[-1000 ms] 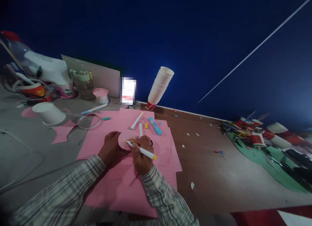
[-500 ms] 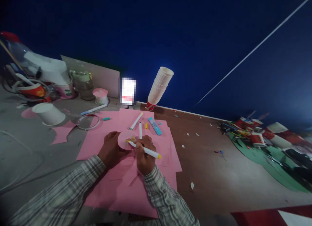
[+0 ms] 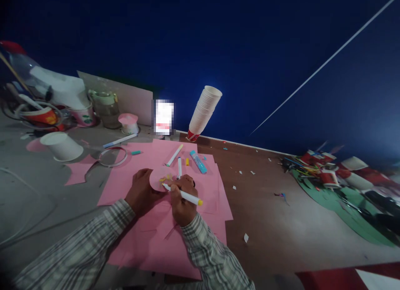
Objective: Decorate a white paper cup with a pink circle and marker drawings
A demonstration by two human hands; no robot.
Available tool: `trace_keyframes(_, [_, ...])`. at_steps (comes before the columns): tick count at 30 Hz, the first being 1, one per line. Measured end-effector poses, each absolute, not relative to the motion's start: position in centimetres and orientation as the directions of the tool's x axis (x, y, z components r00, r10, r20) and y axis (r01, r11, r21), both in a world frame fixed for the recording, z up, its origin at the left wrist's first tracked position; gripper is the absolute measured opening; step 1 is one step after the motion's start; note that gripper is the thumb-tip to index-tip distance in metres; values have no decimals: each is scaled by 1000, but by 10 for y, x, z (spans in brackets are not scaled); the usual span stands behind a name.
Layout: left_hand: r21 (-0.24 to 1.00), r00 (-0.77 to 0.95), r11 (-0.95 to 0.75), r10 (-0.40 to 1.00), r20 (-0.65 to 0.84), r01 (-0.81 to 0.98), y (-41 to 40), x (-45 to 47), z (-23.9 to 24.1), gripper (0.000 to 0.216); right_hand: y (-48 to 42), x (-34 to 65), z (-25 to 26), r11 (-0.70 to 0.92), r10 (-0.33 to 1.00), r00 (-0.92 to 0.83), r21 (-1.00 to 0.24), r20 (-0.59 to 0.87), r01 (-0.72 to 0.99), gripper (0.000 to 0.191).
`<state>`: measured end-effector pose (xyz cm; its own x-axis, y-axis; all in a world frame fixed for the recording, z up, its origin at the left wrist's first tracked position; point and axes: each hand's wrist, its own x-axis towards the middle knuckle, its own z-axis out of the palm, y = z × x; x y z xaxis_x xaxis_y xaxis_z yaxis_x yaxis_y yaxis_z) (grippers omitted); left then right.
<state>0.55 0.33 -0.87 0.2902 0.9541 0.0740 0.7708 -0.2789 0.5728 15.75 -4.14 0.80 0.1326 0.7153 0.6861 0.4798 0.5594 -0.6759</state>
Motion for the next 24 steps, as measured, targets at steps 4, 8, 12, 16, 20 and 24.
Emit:
trace_keyframes(4, [575,291,-282,954,79,768,3,5,-10,43,-41,158,8,550,707,146,-668,692,502,27])
trace_keyframes(8, [576,299,-290,951,82,764,3,5,-11,41,-40,157,5,551,709,138,-666,691,502,25])
trace_keyframes(12, [575,300,-295,950,89,763,4,5,-13,42,-40,157,4,548,707,143,-665,692,507,23])
trace_keyframes(16, [580,306,-303,947,96,756,3,4,-14,42,-40,157,3,549,706,141,-663,694,509,23])
trace_keyframes(20, [578,298,-294,950,91,761,3,4,-11,43,-40,158,3,535,720,133,-666,682,519,23])
trace_keyframes(24, [572,297,-284,952,72,770,2,5,-9,43,-41,158,4,534,737,110,-674,667,511,23])
